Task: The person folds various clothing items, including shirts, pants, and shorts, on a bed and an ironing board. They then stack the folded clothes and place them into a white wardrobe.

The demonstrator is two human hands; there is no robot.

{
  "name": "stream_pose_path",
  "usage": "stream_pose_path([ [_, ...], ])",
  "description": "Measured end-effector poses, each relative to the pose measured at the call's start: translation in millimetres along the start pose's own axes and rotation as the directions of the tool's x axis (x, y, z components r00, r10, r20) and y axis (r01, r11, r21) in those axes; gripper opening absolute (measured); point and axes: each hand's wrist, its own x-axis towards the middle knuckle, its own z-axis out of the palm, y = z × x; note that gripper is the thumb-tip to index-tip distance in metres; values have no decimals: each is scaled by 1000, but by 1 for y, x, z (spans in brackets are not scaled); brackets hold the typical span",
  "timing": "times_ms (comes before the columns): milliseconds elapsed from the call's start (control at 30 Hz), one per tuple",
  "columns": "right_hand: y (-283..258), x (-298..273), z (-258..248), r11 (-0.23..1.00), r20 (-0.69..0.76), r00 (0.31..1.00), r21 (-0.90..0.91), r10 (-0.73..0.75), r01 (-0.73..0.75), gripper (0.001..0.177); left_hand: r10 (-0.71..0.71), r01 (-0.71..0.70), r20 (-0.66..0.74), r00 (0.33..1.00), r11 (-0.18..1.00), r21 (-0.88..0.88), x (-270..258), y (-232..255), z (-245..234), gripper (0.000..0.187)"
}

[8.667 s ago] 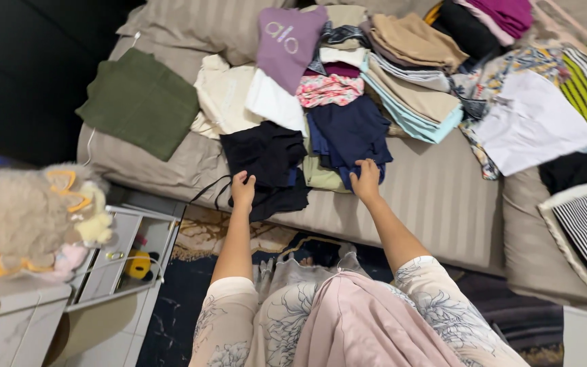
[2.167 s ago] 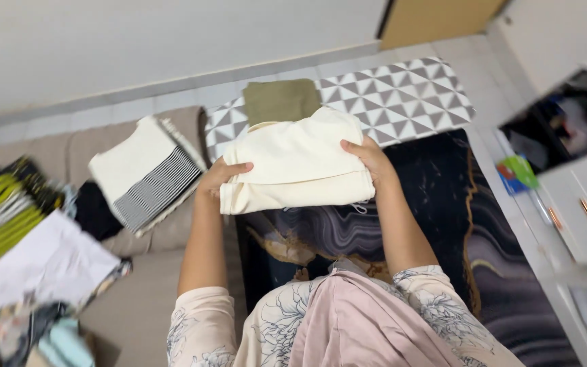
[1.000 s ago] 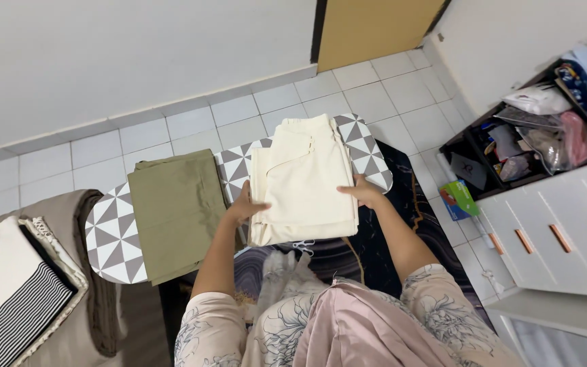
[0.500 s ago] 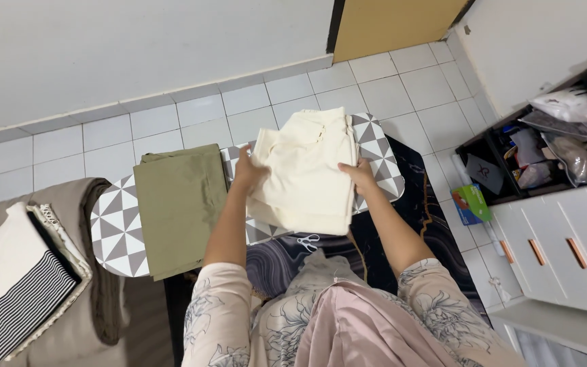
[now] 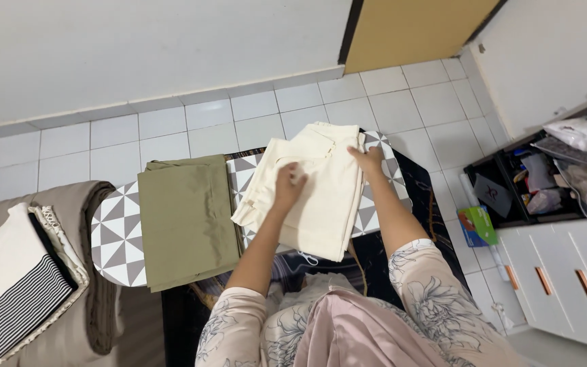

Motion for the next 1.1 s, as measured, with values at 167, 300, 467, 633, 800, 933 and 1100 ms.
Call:
stream_pose_path([
  [167,-19,-23,17,977,198,958,89,-209,195,42,-280,349,215,936,820,-454,-10,57,16,74],
  [300,-23,-82,34,823,554,683,5,-476,569,34,-308,229,28,951,640,-733,-15,108,17,83],
  [467,-13,-54,37,893,635,670,72,-385,445,25,-540,157,-405,738,721,-675,-22,94,5,58],
  [633,8,-10,27,519,447,773,-574,-450,634,47,-406,22,-289,867,610,-792,-33,94,-46,50],
  [800,-9,-12,16,547,441,896,-737,-57,397,43,-290,-16,-238,927,604,-797,-26,133,-124,48],
  [933,-22,-31,-34,649,330,883,-599,-334,469,47,-302,-19,-237,923,579,-815,-32,158,-192,51],
  [1100,-19,-74,-110,688,115,952,-667,-283,285,38,-247,-165,-329,911,514,-842,-63,144,-261,55],
])
